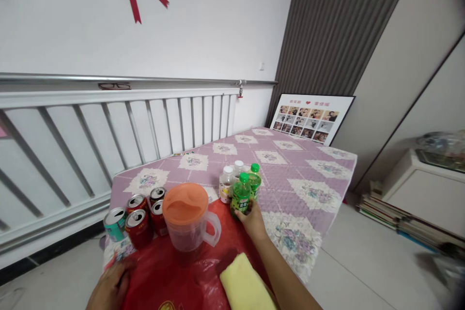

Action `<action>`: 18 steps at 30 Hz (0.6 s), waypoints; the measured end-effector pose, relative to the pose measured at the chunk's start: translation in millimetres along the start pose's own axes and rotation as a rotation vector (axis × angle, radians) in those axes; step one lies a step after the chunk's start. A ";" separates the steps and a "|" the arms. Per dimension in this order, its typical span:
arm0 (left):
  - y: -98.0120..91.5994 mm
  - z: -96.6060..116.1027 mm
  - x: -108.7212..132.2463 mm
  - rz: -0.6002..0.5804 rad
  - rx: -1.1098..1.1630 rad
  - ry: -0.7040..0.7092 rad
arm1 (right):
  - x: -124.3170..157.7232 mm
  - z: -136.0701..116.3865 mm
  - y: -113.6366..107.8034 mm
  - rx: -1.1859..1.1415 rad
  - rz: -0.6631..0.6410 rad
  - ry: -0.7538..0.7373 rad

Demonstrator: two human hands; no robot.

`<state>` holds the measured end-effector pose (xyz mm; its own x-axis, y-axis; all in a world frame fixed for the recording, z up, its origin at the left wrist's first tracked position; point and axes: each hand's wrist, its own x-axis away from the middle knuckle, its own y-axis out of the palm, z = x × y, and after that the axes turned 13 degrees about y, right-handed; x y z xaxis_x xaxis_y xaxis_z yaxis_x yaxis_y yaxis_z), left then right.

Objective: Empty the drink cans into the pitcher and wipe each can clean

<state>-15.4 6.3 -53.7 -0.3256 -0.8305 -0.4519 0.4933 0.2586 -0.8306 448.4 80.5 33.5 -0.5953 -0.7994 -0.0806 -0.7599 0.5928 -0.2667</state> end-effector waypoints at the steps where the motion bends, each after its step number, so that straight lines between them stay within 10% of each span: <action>1: 0.2 -0.5 0.3 0.007 -0.003 0.006 | 1.4 2.0 -2.1 0.017 0.002 0.008; 18: -6.6 6.2 -2.2 0.031 -0.052 -0.004 | 4.0 12.8 -9.0 0.372 -0.047 0.000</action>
<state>-13.0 3.4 -45.2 -0.3073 -0.8238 -0.4763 0.4609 0.3091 -0.8319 456.1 70.7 23.3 -0.5623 -0.8248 -0.0596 -0.6394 0.4793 -0.6012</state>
